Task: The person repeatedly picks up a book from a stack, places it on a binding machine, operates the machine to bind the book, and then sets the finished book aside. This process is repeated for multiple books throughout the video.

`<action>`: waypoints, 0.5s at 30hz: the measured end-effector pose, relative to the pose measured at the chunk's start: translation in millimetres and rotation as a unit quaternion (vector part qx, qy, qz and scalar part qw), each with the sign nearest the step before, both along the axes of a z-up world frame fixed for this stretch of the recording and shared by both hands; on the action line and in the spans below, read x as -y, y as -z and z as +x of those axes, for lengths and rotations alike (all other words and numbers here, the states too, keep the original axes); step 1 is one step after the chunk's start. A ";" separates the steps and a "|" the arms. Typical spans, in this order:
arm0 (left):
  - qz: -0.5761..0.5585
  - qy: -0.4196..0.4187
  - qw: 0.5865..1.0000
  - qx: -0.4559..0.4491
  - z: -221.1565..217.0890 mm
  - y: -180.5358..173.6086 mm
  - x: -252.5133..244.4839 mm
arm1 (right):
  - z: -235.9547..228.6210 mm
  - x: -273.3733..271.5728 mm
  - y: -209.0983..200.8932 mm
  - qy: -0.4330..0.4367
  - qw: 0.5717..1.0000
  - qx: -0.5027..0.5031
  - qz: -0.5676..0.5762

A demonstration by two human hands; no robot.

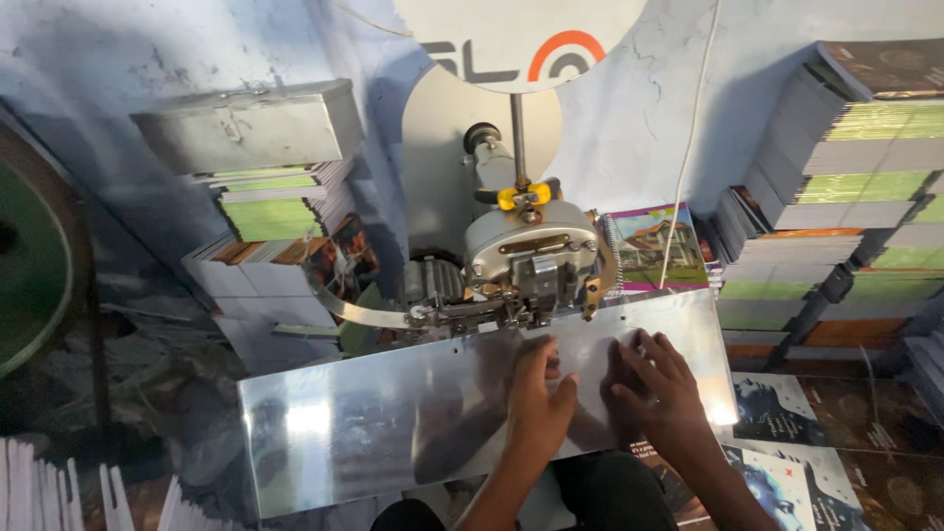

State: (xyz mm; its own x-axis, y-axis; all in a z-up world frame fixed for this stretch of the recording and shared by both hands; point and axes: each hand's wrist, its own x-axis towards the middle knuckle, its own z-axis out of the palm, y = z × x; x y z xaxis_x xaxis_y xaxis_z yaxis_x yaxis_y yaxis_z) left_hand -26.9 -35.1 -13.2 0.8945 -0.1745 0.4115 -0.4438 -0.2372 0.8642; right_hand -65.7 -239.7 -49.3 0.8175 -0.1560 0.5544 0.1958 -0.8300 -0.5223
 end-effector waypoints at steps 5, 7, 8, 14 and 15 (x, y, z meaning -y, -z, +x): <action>0.004 -0.033 0.999 -0.010 0.2 5.9 -20.0 | 8.4 -21.7 -4.8 -0.044 0.993 0.045 -0.101; -0.019 -0.032 0.999 -0.029 1.7 9.3 -26.6 | 10.4 -32.6 -7.5 -0.054 0.989 0.049 -0.125; -0.031 -0.031 0.998 -0.038 2.8 11.3 -29.2 | 12.2 -38.6 -8.7 -0.054 0.990 0.051 -0.124; -0.020 -0.113 0.992 0.047 7.1 19.2 -47.1 | 19.0 -64.3 -17.5 -0.092 0.988 0.048 -0.111; -0.022 -0.107 0.994 0.018 7.3 18.8 -52.6 | 19.7 -68.9 -19.8 -0.107 0.986 0.050 -0.114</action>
State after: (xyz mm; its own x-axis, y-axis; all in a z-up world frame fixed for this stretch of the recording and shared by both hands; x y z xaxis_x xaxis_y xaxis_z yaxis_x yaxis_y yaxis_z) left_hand -19.6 17.5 -32.0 0.8934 0.0377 0.4478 -0.4188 -0.2913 0.8601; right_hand -46.1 -170.8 -29.5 0.7581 0.1517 0.6343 0.4198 -0.8579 -0.2965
